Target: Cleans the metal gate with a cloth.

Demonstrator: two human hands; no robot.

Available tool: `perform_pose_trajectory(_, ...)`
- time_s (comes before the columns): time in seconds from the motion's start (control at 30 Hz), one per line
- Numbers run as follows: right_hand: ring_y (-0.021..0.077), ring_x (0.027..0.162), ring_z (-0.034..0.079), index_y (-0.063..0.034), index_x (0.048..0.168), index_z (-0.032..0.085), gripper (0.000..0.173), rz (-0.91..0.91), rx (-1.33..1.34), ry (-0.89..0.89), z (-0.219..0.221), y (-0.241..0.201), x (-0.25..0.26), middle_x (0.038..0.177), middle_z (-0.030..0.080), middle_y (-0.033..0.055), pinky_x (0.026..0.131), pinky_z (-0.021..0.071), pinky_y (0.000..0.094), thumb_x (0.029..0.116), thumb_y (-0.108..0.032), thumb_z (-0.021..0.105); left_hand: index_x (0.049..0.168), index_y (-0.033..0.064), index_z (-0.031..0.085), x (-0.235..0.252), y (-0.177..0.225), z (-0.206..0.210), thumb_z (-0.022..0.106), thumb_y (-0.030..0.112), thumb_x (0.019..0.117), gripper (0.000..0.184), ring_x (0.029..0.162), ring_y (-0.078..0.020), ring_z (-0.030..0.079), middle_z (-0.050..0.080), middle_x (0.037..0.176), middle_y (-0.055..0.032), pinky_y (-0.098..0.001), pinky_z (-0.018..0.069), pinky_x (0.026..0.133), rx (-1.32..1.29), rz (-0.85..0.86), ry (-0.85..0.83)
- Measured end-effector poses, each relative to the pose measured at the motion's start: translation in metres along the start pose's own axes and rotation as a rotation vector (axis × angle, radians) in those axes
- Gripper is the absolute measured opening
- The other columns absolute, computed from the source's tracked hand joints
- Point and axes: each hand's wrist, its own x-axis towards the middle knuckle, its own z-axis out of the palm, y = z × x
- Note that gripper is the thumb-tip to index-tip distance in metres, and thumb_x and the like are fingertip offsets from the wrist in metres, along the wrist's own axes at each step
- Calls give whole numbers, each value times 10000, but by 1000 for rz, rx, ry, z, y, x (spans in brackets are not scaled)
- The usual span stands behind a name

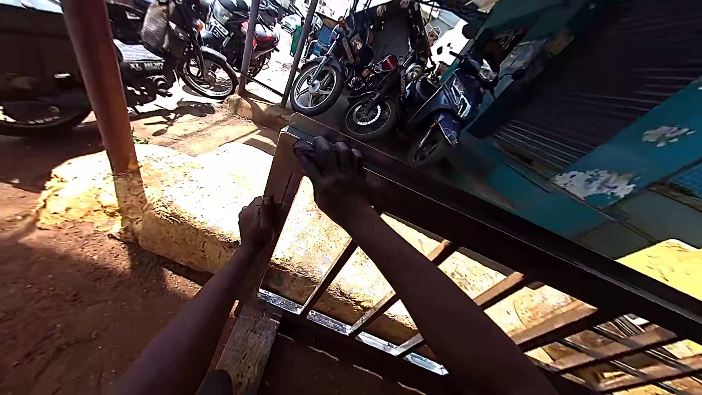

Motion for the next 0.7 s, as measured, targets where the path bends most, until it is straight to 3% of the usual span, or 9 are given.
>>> perform_pose_trajectory(0.07, 321, 1198, 598, -255, 1311, 709, 403, -67, 15, -47, -3, 9, 3, 1432, 612, 67, 986, 450, 481, 963, -89, 595, 931, 9, 677, 2, 2, -1, 164, 598, 1064, 792, 714, -258, 664, 661, 725, -117, -534, 525, 718, -3, 11, -16)
perform_pose_trajectory(0.17, 337, 1303, 556, -217, 1371, 665, 445, -149, -11, -135, -45, 72, -65, 1554, 516, 45, 1026, 455, 503, 953, -81, 597, 927, 22, 684, 1, 4, 1, 155, 602, 1062, 797, 717, -259, 673, 674, 744, -114, -532, 537, 700, 1, 15, -7)
perform_pose_trajectory(0.27, 409, 1355, 505, -237, 1262, 716, 348, -230, -72, -154, -70, 117, -118, 1500, 565, 96, 1035, 423, 547, 946, -142, 606, 981, 9, 693, -1, 7, 3, 138, 598, 1064, 813, 799, -298, 695, 699, 817, -148, -561, 531, 767, 38, 2, 2)
perform_pose_trajectory(0.37, 415, 1353, 507, -299, 1294, 712, 437, -251, -95, -161, -48, 80, -78, 1491, 583, 48, 1039, 421, 549, 895, -133, 641, 988, 6, 693, 1, 6, 4, 132, 597, 1063, 818, 818, -309, 697, 699, 828, -156, -561, 528, 781, 58, 5, -4)
perform_pose_trajectory(0.5, 389, 1441, 430, -348, 1383, 655, 523, -284, -73, -148, -6, 22, -9, 1604, 459, -42, 1072, 410, 541, 951, -63, 582, 929, 20, 687, 2, 4, 3, 184, 551, 1077, 746, 737, -260, 675, 675, 759, -120, -522, 514, 718, 20, 37, 3)
perform_pose_trajectory(0.6, 375, 1512, 347, -257, 1412, 640, 509, -331, -18, -256, -36, 60, -40, 1632, 418, -18, 1145, 388, 543, 948, -59, 574, 936, 29, 696, 3, 5, 3, 198, 549, 1077, 733, 747, -248, 677, 682, 768, -108, -517, 517, 741, 8, 20, 12)
perform_pose_trajectory(0.7, 398, 1456, 426, -180, 1309, 701, 416, -322, -63, -233, -65, 108, -97, 1542, 537, 46, 1112, 410, 545, 926, -112, 553, 968, 26, 703, 0, 8, 5, 189, 516, 1078, 719, 786, -261, 691, 695, 799, -117, -523, 526, 760, 20, 8, 9)
